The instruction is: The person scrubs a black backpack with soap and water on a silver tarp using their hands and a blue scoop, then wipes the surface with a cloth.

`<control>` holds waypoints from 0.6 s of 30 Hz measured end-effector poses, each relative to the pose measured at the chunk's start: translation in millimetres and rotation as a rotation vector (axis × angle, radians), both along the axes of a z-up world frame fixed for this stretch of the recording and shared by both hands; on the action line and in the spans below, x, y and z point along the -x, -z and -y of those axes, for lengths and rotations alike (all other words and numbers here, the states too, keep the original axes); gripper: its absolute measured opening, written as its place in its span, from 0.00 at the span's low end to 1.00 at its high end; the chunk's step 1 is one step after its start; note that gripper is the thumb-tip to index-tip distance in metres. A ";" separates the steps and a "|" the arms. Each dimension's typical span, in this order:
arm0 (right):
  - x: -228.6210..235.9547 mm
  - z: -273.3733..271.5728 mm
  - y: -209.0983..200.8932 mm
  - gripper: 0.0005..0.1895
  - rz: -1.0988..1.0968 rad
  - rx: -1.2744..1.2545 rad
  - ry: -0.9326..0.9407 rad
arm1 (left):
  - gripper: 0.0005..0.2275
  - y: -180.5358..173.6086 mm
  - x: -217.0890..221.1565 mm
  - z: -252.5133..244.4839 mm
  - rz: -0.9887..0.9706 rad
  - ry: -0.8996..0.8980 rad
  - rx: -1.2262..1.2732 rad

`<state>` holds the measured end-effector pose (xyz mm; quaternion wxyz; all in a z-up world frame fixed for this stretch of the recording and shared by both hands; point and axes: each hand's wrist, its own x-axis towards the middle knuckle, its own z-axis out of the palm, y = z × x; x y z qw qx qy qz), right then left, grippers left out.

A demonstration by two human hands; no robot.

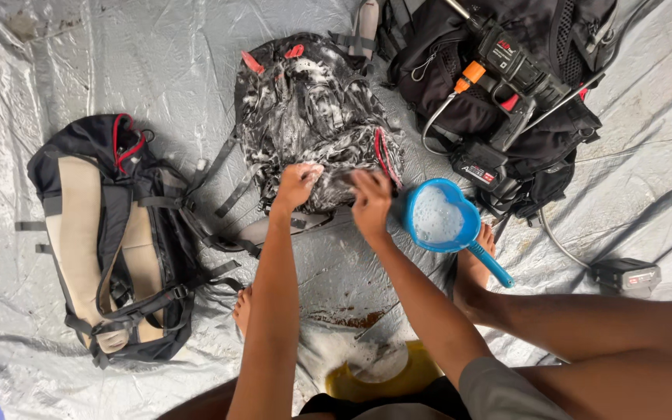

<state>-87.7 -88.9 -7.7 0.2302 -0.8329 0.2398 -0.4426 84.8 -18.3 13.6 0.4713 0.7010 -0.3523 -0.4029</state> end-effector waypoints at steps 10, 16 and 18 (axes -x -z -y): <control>13.9 15.0 -12.2 0.14 -0.035 0.004 0.025 | 0.15 -20.3 11.7 11.6 0.141 -0.035 0.030; 8.5 -4.1 -7.1 0.15 -0.064 0.030 -0.112 | 0.05 -18.7 13.6 2.0 0.716 -0.067 0.012; 20.1 16.8 -2.2 0.17 -0.084 0.065 -0.109 | 0.16 -17.7 12.9 -13.9 1.011 -0.103 0.012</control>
